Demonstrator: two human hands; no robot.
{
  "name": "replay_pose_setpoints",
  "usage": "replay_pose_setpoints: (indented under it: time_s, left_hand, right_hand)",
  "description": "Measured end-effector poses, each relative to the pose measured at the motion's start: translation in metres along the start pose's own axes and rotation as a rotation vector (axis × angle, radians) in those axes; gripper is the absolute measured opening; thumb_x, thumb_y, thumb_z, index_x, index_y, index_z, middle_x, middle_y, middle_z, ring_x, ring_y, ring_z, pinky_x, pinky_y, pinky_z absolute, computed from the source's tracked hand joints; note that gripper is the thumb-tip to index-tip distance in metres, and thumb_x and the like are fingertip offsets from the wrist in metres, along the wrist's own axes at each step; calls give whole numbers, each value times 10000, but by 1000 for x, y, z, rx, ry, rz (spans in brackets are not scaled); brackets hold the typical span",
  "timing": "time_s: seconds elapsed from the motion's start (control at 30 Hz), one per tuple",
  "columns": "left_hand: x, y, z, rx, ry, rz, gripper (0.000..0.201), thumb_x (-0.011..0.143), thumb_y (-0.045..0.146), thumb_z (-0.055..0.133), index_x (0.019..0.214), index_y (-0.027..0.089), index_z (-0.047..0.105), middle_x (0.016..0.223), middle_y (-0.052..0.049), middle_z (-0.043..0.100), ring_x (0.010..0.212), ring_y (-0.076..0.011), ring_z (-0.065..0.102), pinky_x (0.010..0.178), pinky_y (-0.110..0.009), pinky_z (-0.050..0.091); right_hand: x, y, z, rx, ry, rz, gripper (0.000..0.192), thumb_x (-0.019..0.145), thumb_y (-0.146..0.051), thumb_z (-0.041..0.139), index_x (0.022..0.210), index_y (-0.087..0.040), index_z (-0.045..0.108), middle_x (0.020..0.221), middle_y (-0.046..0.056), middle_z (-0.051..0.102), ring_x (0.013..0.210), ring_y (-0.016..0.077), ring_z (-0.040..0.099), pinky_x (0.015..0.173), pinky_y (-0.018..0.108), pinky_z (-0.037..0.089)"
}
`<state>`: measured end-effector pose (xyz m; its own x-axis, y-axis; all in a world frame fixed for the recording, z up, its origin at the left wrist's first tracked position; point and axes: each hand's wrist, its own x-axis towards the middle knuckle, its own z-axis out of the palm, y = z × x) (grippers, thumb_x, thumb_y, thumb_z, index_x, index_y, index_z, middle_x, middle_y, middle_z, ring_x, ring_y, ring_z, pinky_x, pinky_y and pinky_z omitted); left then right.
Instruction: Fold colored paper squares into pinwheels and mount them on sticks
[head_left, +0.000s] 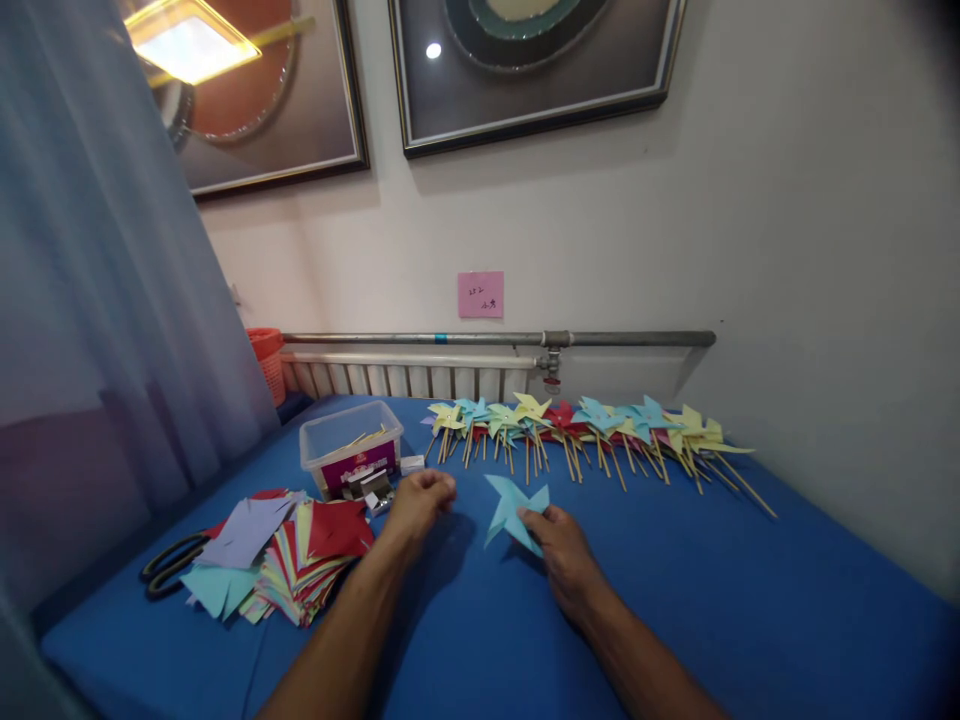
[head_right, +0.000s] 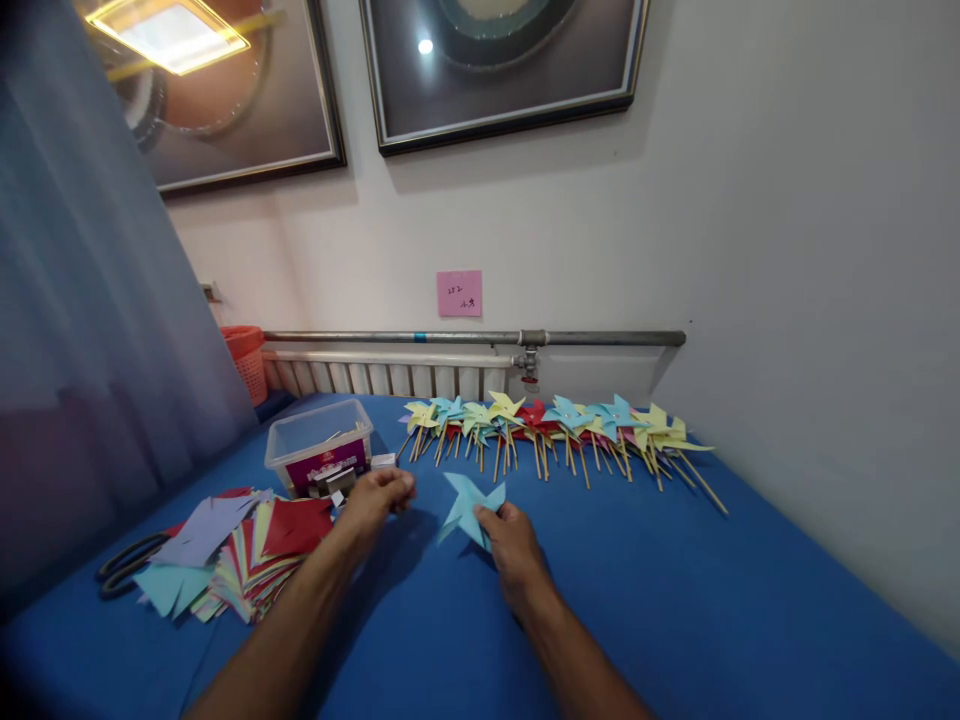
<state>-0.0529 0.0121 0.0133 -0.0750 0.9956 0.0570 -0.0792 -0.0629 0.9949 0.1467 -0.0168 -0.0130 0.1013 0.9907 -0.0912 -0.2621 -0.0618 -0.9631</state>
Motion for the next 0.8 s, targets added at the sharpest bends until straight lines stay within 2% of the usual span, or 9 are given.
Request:
replay_pose_setpoints:
  time_s: [0.07,0.17,0.27,0.37,0.43,0.57,0.8]
  left_hand:
    - [12,7,-25,200,141,80,150,690,295,717,657,160,660,580,-5,607,518,-114,482,561,-234,330]
    - [22,10,-52,620,183,156,101,727,190,683,631,168,668,573,-3,598,588,-135,514,593,-237,305]
    - [21,7,-55,919,42,122,122,774,137,624,701,163,719,682,-33,688,692,-163,597,638,-247,339]
    - [14,2,-40,1080,-159,112,189,802,132,583,836,175,764,830,-51,754,798,-187,658,688,-254,388]
    - [8,0,-30,1173,-209,125,213,817,153,570,873,184,773,892,-69,768,853,-211,674,716,-266,408]
    - [3,-3,-20,1274,-166,116,231,855,217,551,899,179,774,959,-116,770,937,-253,685,767,-300,432]
    - [9,-10,-25,1135,-289,120,262,818,154,567,961,214,778,981,-48,784,931,-207,693,794,-274,442]
  right_hand:
    - [1,-5,-5,83,53,25,187,650,-349,757,701,-200,656,630,-1,671,574,163,597,588,289,521]
    - [0,-10,-7,175,82,41,190,637,-299,795,672,-204,635,672,1,688,644,171,639,681,307,580]
    - [-2,-11,-5,186,74,50,185,636,-279,801,672,-193,641,662,-6,684,632,162,642,673,291,582]
    - [-1,-8,-3,170,84,59,172,632,-280,788,674,-190,648,628,-15,673,593,156,628,630,278,560]
    - [1,-4,-3,148,89,61,183,632,-303,783,662,-192,640,610,-19,670,569,150,616,617,278,544]
    - [7,4,-5,82,52,37,211,631,-357,766,680,-192,646,593,-14,676,538,150,595,584,275,500]
    - [8,8,-6,38,35,-9,233,645,-392,744,722,-188,661,586,-3,677,513,156,572,540,272,449]
